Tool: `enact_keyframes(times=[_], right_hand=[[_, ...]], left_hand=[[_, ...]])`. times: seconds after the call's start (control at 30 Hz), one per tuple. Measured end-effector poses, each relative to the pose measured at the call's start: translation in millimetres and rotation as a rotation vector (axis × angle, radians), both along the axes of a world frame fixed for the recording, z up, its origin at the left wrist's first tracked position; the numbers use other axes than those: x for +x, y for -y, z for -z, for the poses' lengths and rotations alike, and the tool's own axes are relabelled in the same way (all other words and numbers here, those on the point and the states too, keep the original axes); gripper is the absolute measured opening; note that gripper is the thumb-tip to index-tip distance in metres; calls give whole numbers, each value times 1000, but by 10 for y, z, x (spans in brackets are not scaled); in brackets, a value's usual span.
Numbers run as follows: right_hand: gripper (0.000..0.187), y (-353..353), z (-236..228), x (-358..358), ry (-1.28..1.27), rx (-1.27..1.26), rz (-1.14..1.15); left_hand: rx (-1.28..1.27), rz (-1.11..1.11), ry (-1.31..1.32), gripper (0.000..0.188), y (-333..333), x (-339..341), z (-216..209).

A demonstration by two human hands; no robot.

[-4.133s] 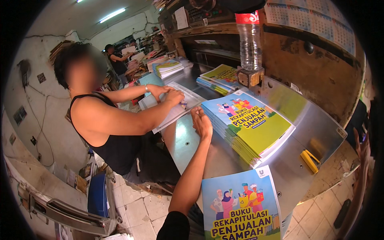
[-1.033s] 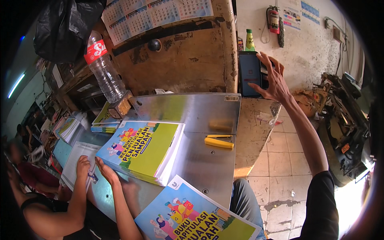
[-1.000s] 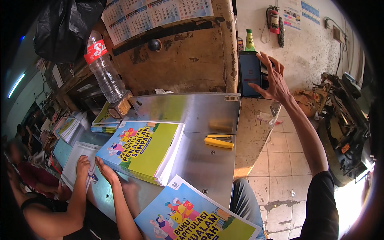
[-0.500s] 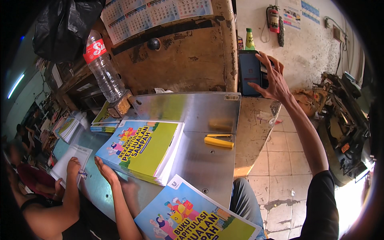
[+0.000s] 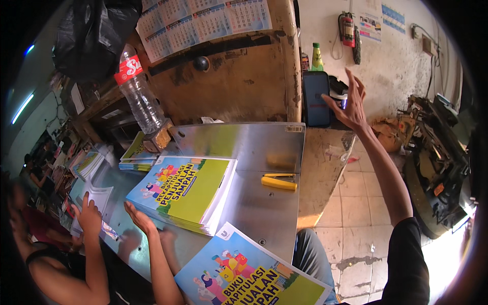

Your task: The person flips through printed booklets and removes staples from their spines using a staple remover.

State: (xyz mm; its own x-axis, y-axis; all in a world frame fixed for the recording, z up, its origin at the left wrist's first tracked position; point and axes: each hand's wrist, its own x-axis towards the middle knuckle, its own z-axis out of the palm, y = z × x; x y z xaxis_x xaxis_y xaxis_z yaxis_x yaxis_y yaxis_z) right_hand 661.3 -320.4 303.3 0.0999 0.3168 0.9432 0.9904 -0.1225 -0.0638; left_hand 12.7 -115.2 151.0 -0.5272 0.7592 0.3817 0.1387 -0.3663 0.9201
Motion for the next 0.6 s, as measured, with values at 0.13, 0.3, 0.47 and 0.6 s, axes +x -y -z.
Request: enact_keyframes(times=[0.13,0.3,0.47,0.6], right_hand=[[115,-136,-10,-14,-452,155,-46],[130,-157,-9,-4,-656,108,-23],[133,-191,70,321,-812,63,-47],[130,-153,169,533,-986,31,-260]], left_hand=[[42,-41,-39,64,-90,-84,111],[49,-29,10,62,-86,-60,113],[66,-6,1,61,-176,-157,180],[76,15,42,59,-233,-139,214]])
